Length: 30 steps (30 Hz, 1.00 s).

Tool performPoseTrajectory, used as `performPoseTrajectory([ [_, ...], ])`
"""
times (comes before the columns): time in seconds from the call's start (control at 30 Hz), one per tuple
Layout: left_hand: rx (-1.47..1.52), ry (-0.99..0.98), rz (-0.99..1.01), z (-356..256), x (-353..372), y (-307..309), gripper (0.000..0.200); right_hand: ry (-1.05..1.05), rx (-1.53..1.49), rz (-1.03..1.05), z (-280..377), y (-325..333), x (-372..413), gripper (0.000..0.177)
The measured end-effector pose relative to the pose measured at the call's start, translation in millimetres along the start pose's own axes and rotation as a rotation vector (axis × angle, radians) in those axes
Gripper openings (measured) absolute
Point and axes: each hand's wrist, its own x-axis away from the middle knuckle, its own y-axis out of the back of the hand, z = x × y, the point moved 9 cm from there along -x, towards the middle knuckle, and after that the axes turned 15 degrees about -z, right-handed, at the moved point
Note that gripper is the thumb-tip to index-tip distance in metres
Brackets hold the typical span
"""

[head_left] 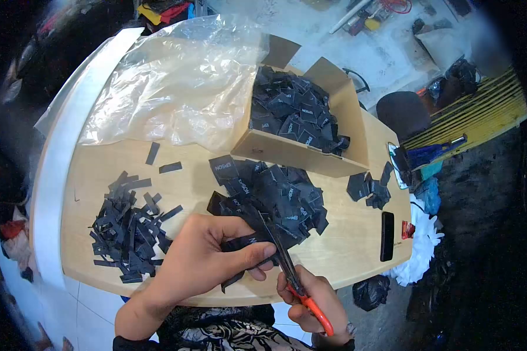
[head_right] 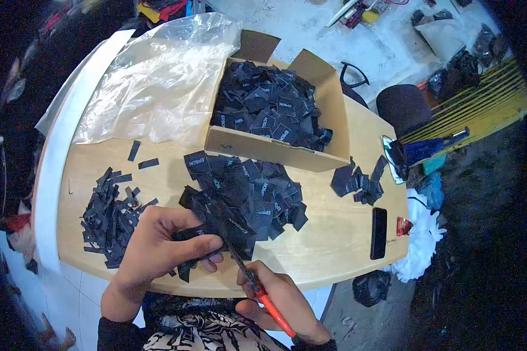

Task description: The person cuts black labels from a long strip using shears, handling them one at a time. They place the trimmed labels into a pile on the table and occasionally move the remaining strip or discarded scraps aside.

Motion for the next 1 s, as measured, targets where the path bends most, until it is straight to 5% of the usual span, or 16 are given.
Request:
performPoseTrajectory([
  [0.17,0.085,-0.057,0.003,-2.1,-0.5,-0.5,0.016,-0.008,0.077,-0.014,0.7,-2.8,-1.3,0.046],
  [0.23,0.088,-0.046,0.001,-0.7,-0.2,0.2,0.016,-0.069,0.019,-0.105,-2.2,-0.3,-2.7,0.086],
  [0.43,0.086,-0.054,-0.01,-2.8,0.4,0.9,0.016,-0.091,-0.01,-0.06,2.5,0.1,-3.8,0.094],
  [0.7,0.04,-0.066,-0.041,-5.6,0.1,2.7,0.011,-0.068,0.054,-0.053,0.9,6.0,-5.7,0.099],
  [0.8,0.067,-0.032,-0.021,-5.8,2.2,2.6,0.015,0.025,0.025,0.053,8.0,-1.0,-3.5,0.053],
  [0.9,0.096,-0.042,-0.043,-3.3,0.4,4.2,0.011,0.02,0.05,0.044,5.5,-0.8,-4.4,0.051],
  [0.93,0.099,-0.041,-0.046,-2.3,-0.1,4.7,0.011,0.02,0.053,0.047,5.4,-2.9,-3.9,0.051],
  [1.0,0.089,-0.06,-0.025,-2.8,-0.4,3.1,0.011,-0.058,0.029,-0.073,-0.4,2.8,-5.4,0.083],
])
